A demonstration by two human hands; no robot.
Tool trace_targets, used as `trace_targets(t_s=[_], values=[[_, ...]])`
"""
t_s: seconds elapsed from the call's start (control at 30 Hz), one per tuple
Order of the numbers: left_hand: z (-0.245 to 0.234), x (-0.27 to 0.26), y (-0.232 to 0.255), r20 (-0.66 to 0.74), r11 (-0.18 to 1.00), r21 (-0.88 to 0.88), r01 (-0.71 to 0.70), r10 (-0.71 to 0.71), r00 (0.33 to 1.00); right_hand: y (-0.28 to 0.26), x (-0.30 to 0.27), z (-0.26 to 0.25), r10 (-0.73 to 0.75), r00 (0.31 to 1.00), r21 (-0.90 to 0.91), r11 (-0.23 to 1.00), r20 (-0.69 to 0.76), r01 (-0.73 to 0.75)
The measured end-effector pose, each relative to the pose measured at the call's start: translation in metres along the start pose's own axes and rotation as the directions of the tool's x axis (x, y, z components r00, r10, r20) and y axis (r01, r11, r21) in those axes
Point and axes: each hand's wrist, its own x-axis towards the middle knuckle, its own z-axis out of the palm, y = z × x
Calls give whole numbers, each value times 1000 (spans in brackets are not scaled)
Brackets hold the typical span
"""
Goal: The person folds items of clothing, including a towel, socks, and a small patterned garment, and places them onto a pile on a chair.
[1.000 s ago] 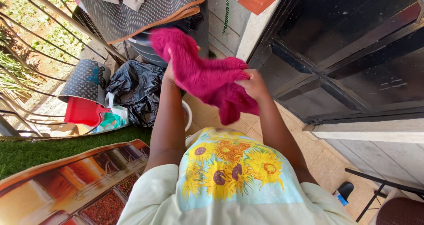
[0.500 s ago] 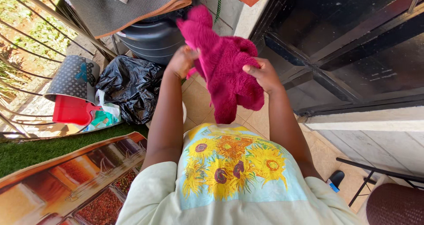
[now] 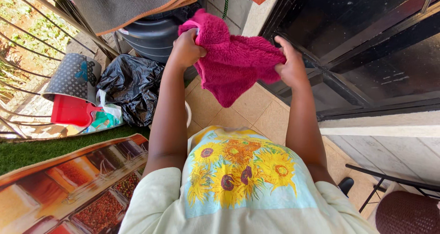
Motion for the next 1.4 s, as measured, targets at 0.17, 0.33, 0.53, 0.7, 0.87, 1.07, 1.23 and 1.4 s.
trace_targets(t_s=[0.17,0.33,0.53,0.7,0.87,1.07,1.23,1.4], values=[[-18,-16,51,156,998,55,15,-24,987,9,14,-14,-478,874,-352,836,-93,420],[4,-9,49,5,665,-744,-69,109,994,4,12,-22,-214,974,5,977,-74,215],[3,-13,60,-263,652,-640,-408,313,913,5,9,-33,-341,939,-191,920,42,342],[-3,-40,103,-65,353,-896,-269,495,866,34,39,-23,-333,934,493,838,125,233],[2,-44,145,69,481,-802,-354,663,745,11,69,6,-304,919,765,644,251,4],[8,-36,168,248,588,-626,-513,773,585,-28,47,53,-464,880,953,300,102,49],[-10,-36,165,294,784,-397,-477,601,743,-35,60,58,-510,856,982,187,87,12],[10,-36,152,288,855,-378,-356,474,832,-18,65,66,-508,852,984,171,131,-50]])
